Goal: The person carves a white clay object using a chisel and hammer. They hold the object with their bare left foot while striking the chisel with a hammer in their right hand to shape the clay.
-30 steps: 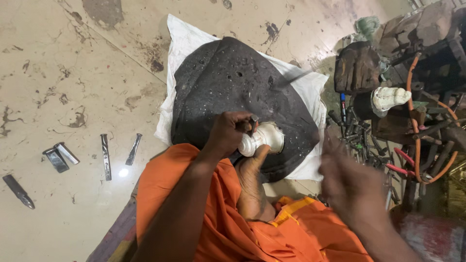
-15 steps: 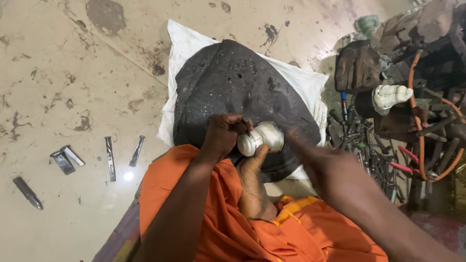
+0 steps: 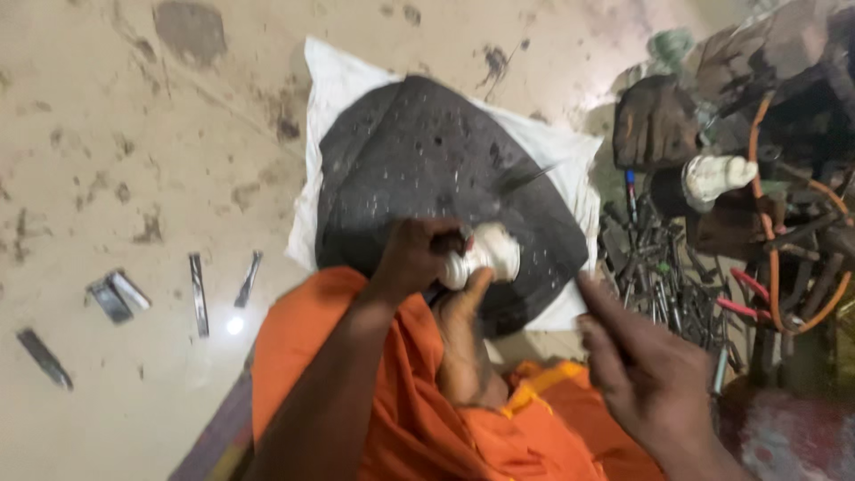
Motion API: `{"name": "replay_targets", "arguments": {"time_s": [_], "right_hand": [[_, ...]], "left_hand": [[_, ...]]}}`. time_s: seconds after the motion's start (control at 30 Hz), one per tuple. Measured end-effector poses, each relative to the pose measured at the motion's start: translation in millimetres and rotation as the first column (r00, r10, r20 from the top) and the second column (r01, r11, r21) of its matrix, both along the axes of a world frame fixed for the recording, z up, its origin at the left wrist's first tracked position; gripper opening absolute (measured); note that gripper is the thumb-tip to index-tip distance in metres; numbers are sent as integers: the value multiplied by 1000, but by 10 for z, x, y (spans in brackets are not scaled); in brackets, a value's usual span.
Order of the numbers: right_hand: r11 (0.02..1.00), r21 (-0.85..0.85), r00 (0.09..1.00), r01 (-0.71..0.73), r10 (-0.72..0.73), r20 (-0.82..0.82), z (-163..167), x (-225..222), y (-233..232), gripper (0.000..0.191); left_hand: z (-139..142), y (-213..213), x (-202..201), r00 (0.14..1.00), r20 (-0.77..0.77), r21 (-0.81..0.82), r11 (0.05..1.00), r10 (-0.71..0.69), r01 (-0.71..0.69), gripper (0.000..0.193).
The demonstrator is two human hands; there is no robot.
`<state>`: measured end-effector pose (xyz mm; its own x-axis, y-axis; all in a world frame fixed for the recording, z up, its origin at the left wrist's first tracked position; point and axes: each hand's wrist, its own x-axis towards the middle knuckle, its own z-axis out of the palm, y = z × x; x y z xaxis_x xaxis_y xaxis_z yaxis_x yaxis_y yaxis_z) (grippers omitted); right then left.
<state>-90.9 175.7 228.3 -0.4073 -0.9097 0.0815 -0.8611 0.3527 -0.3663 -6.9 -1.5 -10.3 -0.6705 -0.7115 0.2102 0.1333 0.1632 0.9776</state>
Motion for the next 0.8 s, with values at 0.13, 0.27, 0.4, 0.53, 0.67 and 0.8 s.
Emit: {"name": "replay_targets", "arguments": {"time_s": [0.13,0.27,0.4,0.53,0.67,0.8], "right_hand": [[973,-172,976,157,-126,179,-105,65,181,51],[996,54,997,72,-72,-2,-280,-29,396,49],[868,-420,946,264,-148,287,-494,-87,597,45],[997,-66,999,-29,26,-37,-602,-74,653,43],[920,-296,956,258,-199,215,-671,-47,709,44],[980,-191,999,52,-48,21,-793,-56,784,39]], "left_hand": [[55,-18,-16,994,-109,-25,999,27,-30,13],[78,16,-16,991,-122,33,998,-55,60,16],[82,34,4,997,-9,35,997,-70,71,26],[89,35,5,997,-74,-111,994,-13,5,23],[75,47,4,996,-86,-168,985,18,-33,16],[43,46,-6,993,-119,-204,978,21,-45,17]]}}
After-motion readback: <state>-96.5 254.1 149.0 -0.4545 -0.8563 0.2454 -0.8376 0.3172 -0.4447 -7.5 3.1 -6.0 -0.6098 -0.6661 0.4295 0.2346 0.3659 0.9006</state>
